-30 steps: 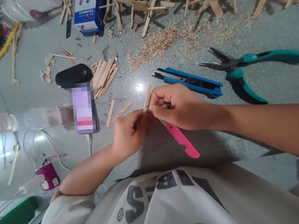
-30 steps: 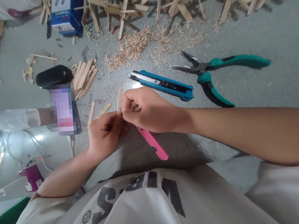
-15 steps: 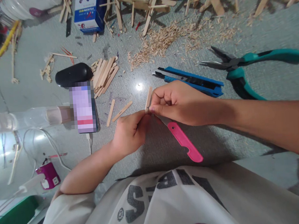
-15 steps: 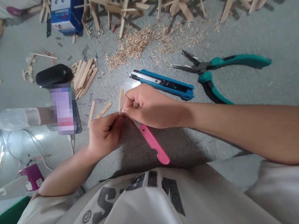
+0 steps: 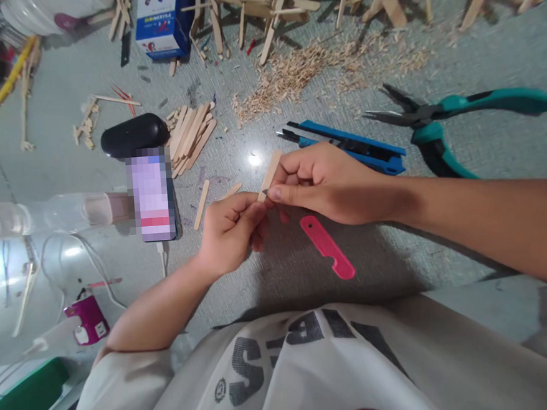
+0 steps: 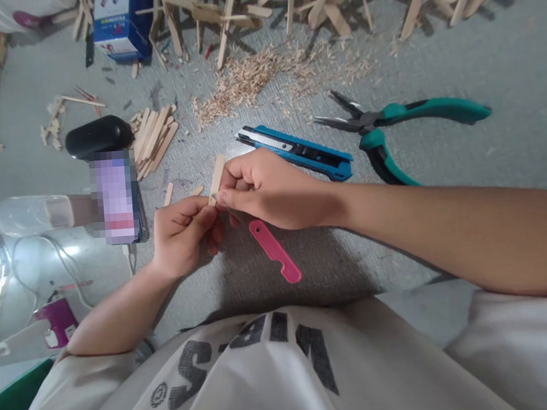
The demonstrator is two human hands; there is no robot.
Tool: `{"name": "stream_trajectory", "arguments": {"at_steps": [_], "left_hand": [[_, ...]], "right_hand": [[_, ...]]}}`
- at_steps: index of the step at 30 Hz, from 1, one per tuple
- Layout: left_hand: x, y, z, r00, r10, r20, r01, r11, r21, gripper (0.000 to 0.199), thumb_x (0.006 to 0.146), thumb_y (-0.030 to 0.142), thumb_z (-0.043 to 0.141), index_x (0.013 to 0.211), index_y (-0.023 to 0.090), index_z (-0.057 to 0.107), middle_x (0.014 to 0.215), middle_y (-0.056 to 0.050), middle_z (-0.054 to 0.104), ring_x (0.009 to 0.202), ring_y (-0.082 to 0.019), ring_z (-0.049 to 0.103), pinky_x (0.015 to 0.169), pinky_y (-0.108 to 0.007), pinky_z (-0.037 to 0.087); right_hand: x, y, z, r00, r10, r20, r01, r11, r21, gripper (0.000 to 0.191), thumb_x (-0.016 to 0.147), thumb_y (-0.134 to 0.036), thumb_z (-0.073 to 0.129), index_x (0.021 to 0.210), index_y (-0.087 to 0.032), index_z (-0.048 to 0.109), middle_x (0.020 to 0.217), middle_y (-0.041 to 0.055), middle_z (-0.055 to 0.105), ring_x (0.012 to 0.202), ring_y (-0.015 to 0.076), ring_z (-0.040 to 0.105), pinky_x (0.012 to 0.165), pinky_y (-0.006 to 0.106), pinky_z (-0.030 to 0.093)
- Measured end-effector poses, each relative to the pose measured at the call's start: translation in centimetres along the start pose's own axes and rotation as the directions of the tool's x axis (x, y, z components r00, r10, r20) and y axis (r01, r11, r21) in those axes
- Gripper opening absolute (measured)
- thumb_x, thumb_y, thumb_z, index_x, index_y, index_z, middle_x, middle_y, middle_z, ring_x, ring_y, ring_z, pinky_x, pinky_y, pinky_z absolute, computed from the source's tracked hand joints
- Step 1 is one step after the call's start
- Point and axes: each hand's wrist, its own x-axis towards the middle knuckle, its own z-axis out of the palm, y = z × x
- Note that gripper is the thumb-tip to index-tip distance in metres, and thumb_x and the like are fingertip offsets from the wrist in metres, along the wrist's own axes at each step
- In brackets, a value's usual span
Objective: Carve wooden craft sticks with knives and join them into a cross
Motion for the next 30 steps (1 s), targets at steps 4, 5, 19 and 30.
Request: {"name": "stream_trajectory", "arguments": {"at_steps": [4,5,19,30], "left_hand": [[0.0,0.0,0.2,0.998,0.006,-0.062,-0.007,1.000,-0.023,0.056,0.101,0.069,0.078,0.082,0.017,0.074,0.058,0.001,0.066,0.039,-0.009,0.058,0.037,-0.019,0.040],[-0.1,0.0,0.3,0.997,0.002,-0.083,-0.003,1.000,-0.016,0.056,0.100,0.071,0.078,0.083,0.017,0.075,0.058,0.001,0.066,0.039,-0.009,0.058,0.037,-0.019,0.040],[-0.2,0.4,1.1,0.982,0.017,-0.188,-0.007,0.998,0.054,0.062,0.096,0.076,0.080,0.077,0.019,0.066,0.058,0.001,0.069,0.041,-0.010,0.060,0.039,-0.020,0.042],[-0.2,0.8,1.3,0.984,0.067,-0.164,-0.047,0.992,0.121,0.068,0.099,0.078,0.075,0.069,0.018,0.066,0.055,-0.001,0.067,0.044,-0.008,0.058,0.042,-0.020,0.041]], "right_hand": [[-0.1,0.1,0.1,0.999,-0.034,-0.032,0.035,0.999,0.007,0.024,0.097,-0.011,0.071,0.076,-0.019,0.062,0.058,-0.0021,0.062,0.050,0.0077,0.045,0.045,0.023,0.028],[-0.1,0.2,0.1,0.999,-0.035,-0.042,0.035,0.999,0.008,0.025,0.096,-0.010,0.071,0.075,-0.019,0.061,0.056,-0.0034,0.059,0.049,0.0071,0.042,0.044,0.023,0.026],[-0.1,0.8,0.0,0.983,-0.183,0.000,0.182,0.981,-0.068,0.038,0.103,-0.036,0.072,0.073,-0.021,0.053,0.059,-0.0078,0.039,0.055,0.0074,0.031,0.050,0.026,0.025],[-0.3,0.7,0.0,0.970,-0.238,0.048,0.243,0.961,-0.132,0.067,0.109,-0.065,0.068,0.065,-0.022,0.040,0.059,-0.0065,0.033,0.057,0.0079,0.028,0.054,0.028,0.023]]}}
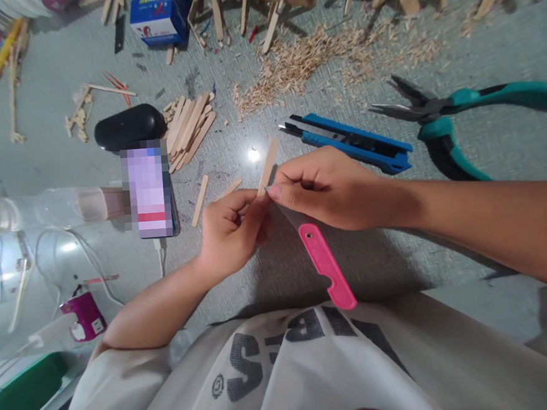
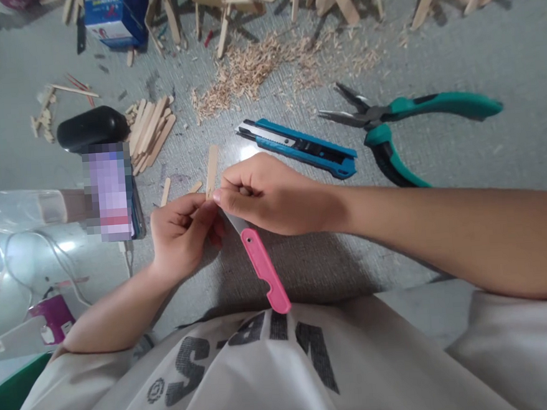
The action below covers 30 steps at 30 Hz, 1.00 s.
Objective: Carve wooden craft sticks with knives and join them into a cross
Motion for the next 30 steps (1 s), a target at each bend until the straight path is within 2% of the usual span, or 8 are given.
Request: {"name": "stream_trajectory", "arguments": {"at_steps": [7,15,21,23,30], "left_hand": [[0.00,0.02,-0.08,1.000,0.023,0.007,-0.024,1.000,0.017,0.068,0.101,0.076,0.073,0.067,0.018,0.066,0.054,-0.001,0.066,0.044,-0.008,0.058,0.043,-0.020,0.041],[0.01,-0.17,-0.26,0.999,-0.006,0.039,0.006,1.000,-0.002,0.065,0.103,0.074,0.072,0.070,0.019,0.066,0.057,-0.001,0.068,0.046,-0.009,0.059,0.044,-0.022,0.042],[0.04,-0.30,-0.43,0.998,-0.036,0.052,0.039,0.997,-0.060,0.062,0.101,0.076,0.074,0.077,0.019,0.068,0.059,-0.001,0.071,0.045,-0.010,0.060,0.043,-0.022,0.045],[0.02,-0.37,-0.42,0.998,-0.027,0.058,0.032,0.996,-0.083,0.059,0.101,0.073,0.076,0.078,0.019,0.069,0.059,-0.001,0.071,0.045,-0.010,0.061,0.043,-0.021,0.046],[0.03,-0.37,-0.31,0.998,-0.028,0.048,0.033,0.992,-0.118,0.059,0.099,0.072,0.079,0.079,0.017,0.071,0.058,0.000,0.071,0.043,-0.009,0.061,0.042,-0.019,0.046]], "right_hand": [[0.02,-0.30,-0.07,1.000,0.008,-0.016,-0.009,1.000,-0.021,0.068,0.109,-0.067,0.067,0.065,-0.023,0.039,0.060,-0.0059,0.034,0.058,0.0080,0.029,0.055,0.030,0.025],[-0.04,-0.10,-0.08,0.999,-0.020,-0.030,0.019,0.999,-0.046,0.063,0.111,-0.065,0.065,0.070,-0.022,0.044,0.062,-0.0052,0.041,0.061,0.0099,0.036,0.060,0.030,0.031],[-0.10,0.15,-0.15,0.999,-0.044,-0.017,0.042,0.995,-0.086,0.043,0.116,-0.036,0.055,0.076,-0.021,0.050,0.069,-0.0039,0.046,0.065,0.0103,0.042,0.063,0.030,0.034],[-0.09,0.22,-0.15,0.998,-0.046,-0.036,0.042,0.995,-0.086,0.040,0.116,-0.032,0.054,0.078,-0.021,0.051,0.070,-0.0035,0.048,0.066,0.0104,0.044,0.063,0.029,0.035],[0.01,0.13,-0.14,0.998,-0.049,-0.030,0.048,0.998,-0.038,0.051,0.116,-0.050,0.058,0.074,-0.023,0.045,0.066,-0.0053,0.039,0.062,0.0107,0.035,0.058,0.031,0.030]]}}
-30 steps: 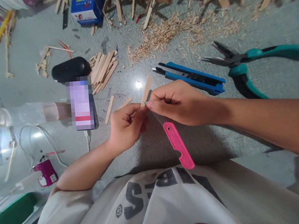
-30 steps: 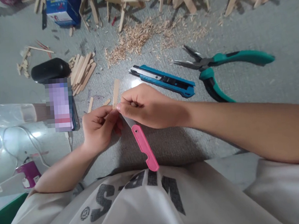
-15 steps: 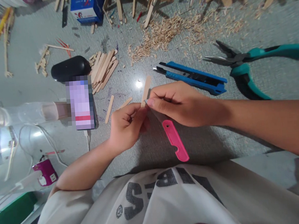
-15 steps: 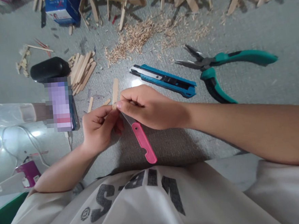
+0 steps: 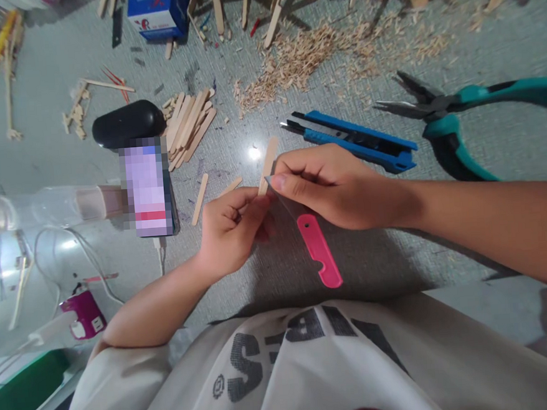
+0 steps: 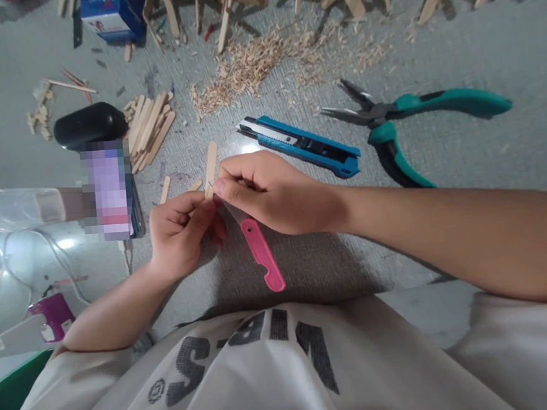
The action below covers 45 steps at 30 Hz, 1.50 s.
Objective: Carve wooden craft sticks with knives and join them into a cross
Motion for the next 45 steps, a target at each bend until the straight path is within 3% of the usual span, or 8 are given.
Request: {"name": "stream_trajectory", "arguments": {"at_steps": [12,17,24,32,38,40,45], "left_hand": [[0.1,0.2,0.1,1.000,0.013,-0.001,-0.013,0.998,0.053,0.063,0.101,0.072,0.077,0.071,0.017,0.067,0.056,0.000,0.069,0.044,-0.008,0.061,0.044,-0.019,0.046],[0.0,-0.1,-0.1,0.999,0.038,-0.001,-0.038,0.998,0.047,0.058,0.105,0.067,0.074,0.075,0.018,0.069,0.057,0.000,0.070,0.044,-0.008,0.060,0.043,-0.018,0.044],[0.2,0.3,0.1,0.998,0.067,-0.003,-0.066,0.994,0.086,0.063,0.104,0.068,0.076,0.068,0.017,0.066,0.054,0.000,0.065,0.044,-0.007,0.056,0.043,-0.018,0.041],[0.2,0.3,-0.1,1.000,0.024,-0.014,-0.024,0.999,0.025,0.061,0.100,0.069,0.080,0.069,0.018,0.067,0.055,0.001,0.067,0.042,-0.007,0.057,0.040,-0.018,0.039],[0.2,0.0,-0.1,1.000,-0.002,-0.021,0.001,0.999,-0.034,0.060,0.094,0.072,0.085,0.073,0.018,0.069,0.057,0.000,0.069,0.041,-0.009,0.057,0.037,-0.019,0.040],[0.2,-0.1,0.0,1.000,-0.012,-0.018,0.011,0.999,-0.037,0.060,0.093,0.073,0.086,0.075,0.018,0.070,0.058,0.001,0.069,0.040,-0.009,0.057,0.037,-0.019,0.040],[0.2,-0.1,0.0,0.999,-0.034,-0.015,0.033,0.999,-0.033,0.059,0.091,0.075,0.086,0.081,0.018,0.074,0.057,0.001,0.069,0.040,-0.009,0.057,0.037,-0.020,0.040]], "right_hand": [[-0.2,0.3,-0.2,0.996,-0.058,0.067,0.059,0.998,-0.007,0.044,0.115,-0.037,0.059,0.075,-0.021,0.049,0.063,-0.0070,0.041,0.060,0.0086,0.036,0.058,0.028,0.031],[-0.3,0.1,0.0,1.000,-0.012,0.011,0.012,0.999,0.041,0.051,0.114,-0.049,0.063,0.074,-0.023,0.047,0.063,-0.0067,0.039,0.059,0.0092,0.033,0.056,0.031,0.029],[-0.2,-0.1,-0.1,0.998,0.000,0.068,-0.002,1.000,0.030,0.043,0.111,-0.025,0.058,0.071,-0.023,0.044,0.062,-0.0066,0.038,0.058,0.0090,0.033,0.058,0.030,0.030],[0.1,-0.3,-0.4,0.990,0.067,0.127,-0.082,0.989,0.120,0.049,0.109,-0.040,0.068,0.069,-0.022,0.047,0.060,-0.0066,0.036,0.057,0.0079,0.030,0.051,0.028,0.024],[0.4,-0.4,-1.0,0.974,0.140,0.180,-0.160,0.981,0.105,0.046,0.109,-0.033,0.069,0.068,-0.019,0.052,0.060,-0.0067,0.036,0.057,0.0071,0.029,0.050,0.027,0.022],[0.4,-0.4,-0.9,0.976,0.145,0.161,-0.162,0.982,0.098,0.042,0.110,-0.028,0.065,0.070,-0.019,0.055,0.061,-0.0062,0.037,0.057,0.0072,0.031,0.051,0.027,0.023],[0.3,0.0,-0.1,0.996,0.089,-0.027,-0.084,0.985,0.151,0.042,0.109,-0.023,0.061,0.070,-0.021,0.046,0.063,-0.0062,0.033,0.059,0.0079,0.028,0.052,0.027,0.022]]}}
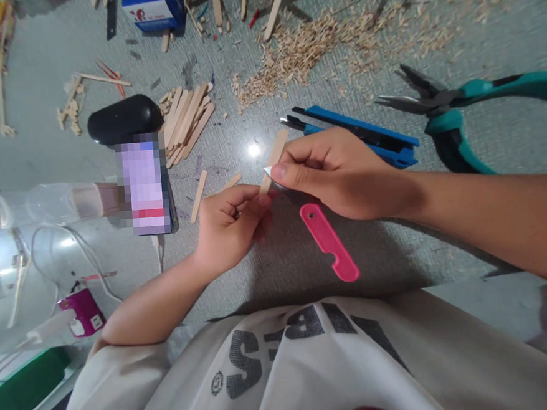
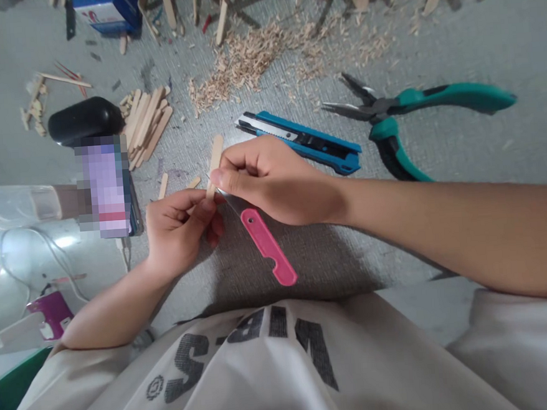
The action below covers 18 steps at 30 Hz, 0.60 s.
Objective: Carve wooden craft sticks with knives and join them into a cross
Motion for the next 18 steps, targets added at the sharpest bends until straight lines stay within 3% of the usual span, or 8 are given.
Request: {"name": "stream_trajectory", "arguments": {"at_steps": [10,18], "left_hand": [[0.09,0.36,0.22,0.998,0.007,-0.056,-0.005,1.000,0.029,0.062,0.089,0.080,0.085,0.082,0.020,0.074,0.058,0.000,0.071,0.040,-0.011,0.058,0.038,-0.023,0.040],[-0.05,0.06,0.32,0.998,0.050,-0.049,-0.045,0.993,0.108,0.062,0.095,0.079,0.079,0.083,0.019,0.072,0.060,-0.001,0.072,0.043,-0.010,0.060,0.041,-0.021,0.043]], "right_hand": [[-0.18,-0.16,-0.35,0.998,-0.006,0.068,0.008,0.999,-0.031,0.043,0.109,-0.021,0.058,0.068,-0.022,0.044,0.061,-0.0064,0.035,0.057,0.0085,0.026,0.052,0.027,0.023],[-0.18,0.04,-0.25,0.999,-0.019,0.033,0.021,0.998,-0.061,0.043,0.107,-0.024,0.060,0.067,-0.022,0.044,0.060,-0.0058,0.036,0.057,0.0083,0.029,0.051,0.027,0.022]]}}
